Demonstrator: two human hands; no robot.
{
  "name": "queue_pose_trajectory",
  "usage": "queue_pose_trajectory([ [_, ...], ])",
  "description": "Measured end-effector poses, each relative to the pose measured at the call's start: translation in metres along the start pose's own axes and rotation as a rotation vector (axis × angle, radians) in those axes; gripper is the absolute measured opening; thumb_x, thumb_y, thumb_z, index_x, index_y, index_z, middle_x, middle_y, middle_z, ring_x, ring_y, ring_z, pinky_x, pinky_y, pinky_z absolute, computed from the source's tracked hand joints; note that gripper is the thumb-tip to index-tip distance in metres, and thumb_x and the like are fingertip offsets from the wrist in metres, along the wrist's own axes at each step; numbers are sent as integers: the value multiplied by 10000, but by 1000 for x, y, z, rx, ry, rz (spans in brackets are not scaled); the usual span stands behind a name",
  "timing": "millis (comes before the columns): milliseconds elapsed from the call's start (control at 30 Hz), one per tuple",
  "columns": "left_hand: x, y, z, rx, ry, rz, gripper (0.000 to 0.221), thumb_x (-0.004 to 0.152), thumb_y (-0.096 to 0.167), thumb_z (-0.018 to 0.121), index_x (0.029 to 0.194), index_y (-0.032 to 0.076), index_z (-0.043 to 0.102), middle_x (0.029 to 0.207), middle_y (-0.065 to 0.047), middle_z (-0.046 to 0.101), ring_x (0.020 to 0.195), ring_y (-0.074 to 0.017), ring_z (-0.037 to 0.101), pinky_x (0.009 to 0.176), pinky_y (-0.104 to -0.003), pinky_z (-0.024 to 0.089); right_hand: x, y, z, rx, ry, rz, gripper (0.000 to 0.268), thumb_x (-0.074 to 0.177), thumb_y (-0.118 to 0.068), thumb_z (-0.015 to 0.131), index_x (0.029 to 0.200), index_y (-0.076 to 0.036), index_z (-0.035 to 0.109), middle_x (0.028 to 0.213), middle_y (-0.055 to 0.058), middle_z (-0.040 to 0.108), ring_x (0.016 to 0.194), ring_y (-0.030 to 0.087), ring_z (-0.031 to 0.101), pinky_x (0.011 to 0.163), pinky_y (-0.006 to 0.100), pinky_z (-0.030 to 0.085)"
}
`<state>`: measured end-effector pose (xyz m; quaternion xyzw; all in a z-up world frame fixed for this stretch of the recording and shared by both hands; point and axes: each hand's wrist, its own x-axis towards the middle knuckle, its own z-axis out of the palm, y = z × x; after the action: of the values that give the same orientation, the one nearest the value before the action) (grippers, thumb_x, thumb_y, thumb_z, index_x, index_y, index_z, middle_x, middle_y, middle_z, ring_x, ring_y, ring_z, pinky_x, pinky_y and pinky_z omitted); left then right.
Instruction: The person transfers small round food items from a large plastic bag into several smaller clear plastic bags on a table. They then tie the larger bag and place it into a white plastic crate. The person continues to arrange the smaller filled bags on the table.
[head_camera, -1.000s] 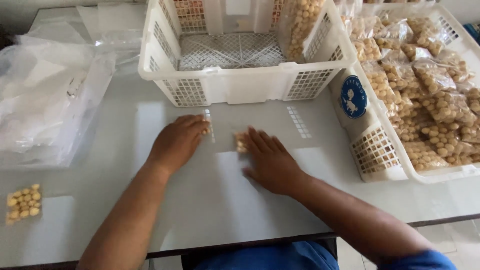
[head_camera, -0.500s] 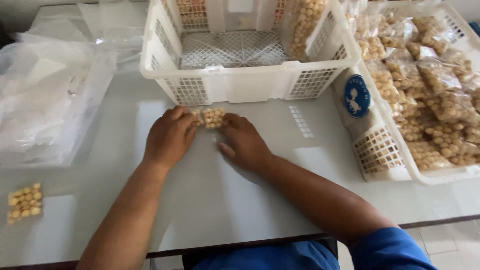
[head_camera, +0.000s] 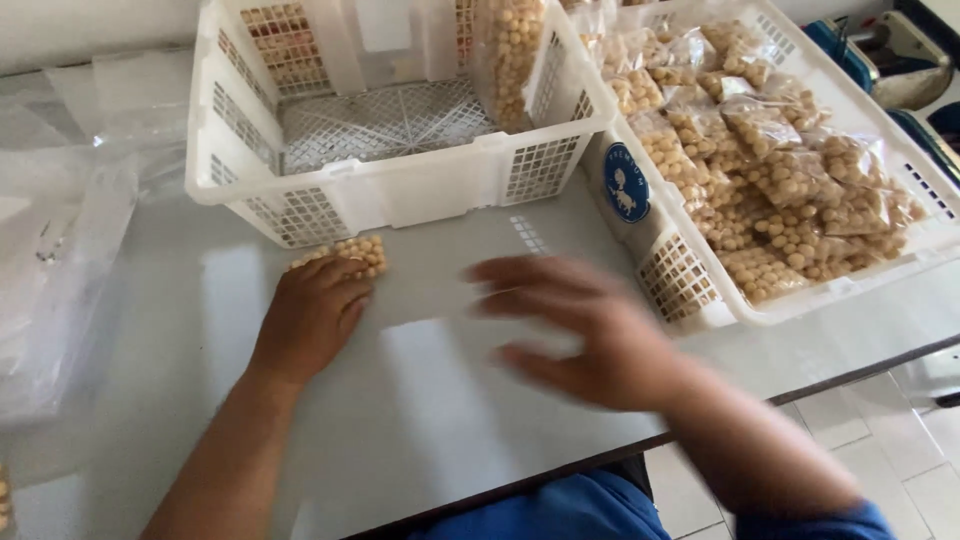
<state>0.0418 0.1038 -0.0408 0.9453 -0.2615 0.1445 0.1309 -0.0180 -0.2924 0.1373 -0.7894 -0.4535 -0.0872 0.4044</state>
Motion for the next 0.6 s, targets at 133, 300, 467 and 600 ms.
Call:
queue_pose_trajectory([
  [133,-7,-7,2,-51,7,-18,422,1026,121,767,1436,168,857,1586,-35,776,1471,-301,697,1237,-548,510,-44,46,-107,-537,72,158,531,971,128,920,1461,-18,777,1482,187,857,1369,372,848,1049,475,741],
  [300,-6,-9,-2,-83,136,2,421,981,84,837,1398,132,875,1568,-97,761,1469,-352,704,1181,-544,576,-102,152,-209,-856,-105,913,647,1092,-422,811,1647,-100,735,1564,239,773,1302,456,783,1074,661,626],
  [467,-10,-12,-1,-79,163,-14,358,1004,136,855,1360,106,870,1608,-144,750,1493,-380,701,1173,-552,585,-139,215,-233,-1093,-274,1112,956,887,-757,828,1681,-233,735,1674,210,742,1391,426,790,986,626,645],
  [600,-5,-12,-1,-89,177,2,365,1010,150,869,1373,108,876,1574,-138,765,1474,-382,700,1216,-551,575,-125,217,-222,-1135,-285,1094,1070,915,-924,776,1635,-134,738,1522,220,835,1218,460,867,1087,638,597],
])
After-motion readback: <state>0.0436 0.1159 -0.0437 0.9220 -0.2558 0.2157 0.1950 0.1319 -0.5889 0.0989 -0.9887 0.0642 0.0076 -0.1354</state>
